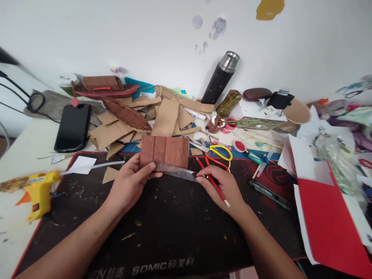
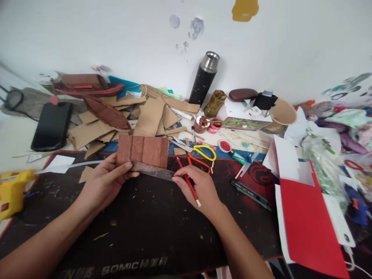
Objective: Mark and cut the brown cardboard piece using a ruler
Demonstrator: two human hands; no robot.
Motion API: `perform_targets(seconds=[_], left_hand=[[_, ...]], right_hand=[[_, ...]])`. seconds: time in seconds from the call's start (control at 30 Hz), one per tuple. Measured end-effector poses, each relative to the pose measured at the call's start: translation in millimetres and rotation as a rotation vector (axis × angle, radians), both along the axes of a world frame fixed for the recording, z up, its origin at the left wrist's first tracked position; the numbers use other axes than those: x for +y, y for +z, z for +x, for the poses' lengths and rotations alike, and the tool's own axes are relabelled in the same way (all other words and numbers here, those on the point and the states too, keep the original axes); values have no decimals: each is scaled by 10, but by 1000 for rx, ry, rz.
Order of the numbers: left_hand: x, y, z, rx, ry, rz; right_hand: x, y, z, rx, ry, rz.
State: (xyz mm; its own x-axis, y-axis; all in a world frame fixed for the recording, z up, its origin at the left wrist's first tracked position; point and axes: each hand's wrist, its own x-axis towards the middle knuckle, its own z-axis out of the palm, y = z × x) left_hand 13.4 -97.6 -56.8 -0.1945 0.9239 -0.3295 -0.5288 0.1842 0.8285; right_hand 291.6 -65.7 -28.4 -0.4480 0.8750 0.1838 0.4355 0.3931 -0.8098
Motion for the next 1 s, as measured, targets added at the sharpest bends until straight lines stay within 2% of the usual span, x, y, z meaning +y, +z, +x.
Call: perform_targets(seconds=[0.13, 0.37, 0.6, 1.0], left_hand=[[-12, -6, -1, 16, -24, 11], [-43, -34, -5, 29, -63, 28], [-52, -29, 9, 73, -89, 37], [-62, -13, 17, 91, -94, 42]], right_hand=[[5, -19, 4, -17, -88, -18], [58, 6, -54, -6, -129, -17], [73, -58, -50, -11, -179, -27], [88, -102, -60, 5, -177, -13]])
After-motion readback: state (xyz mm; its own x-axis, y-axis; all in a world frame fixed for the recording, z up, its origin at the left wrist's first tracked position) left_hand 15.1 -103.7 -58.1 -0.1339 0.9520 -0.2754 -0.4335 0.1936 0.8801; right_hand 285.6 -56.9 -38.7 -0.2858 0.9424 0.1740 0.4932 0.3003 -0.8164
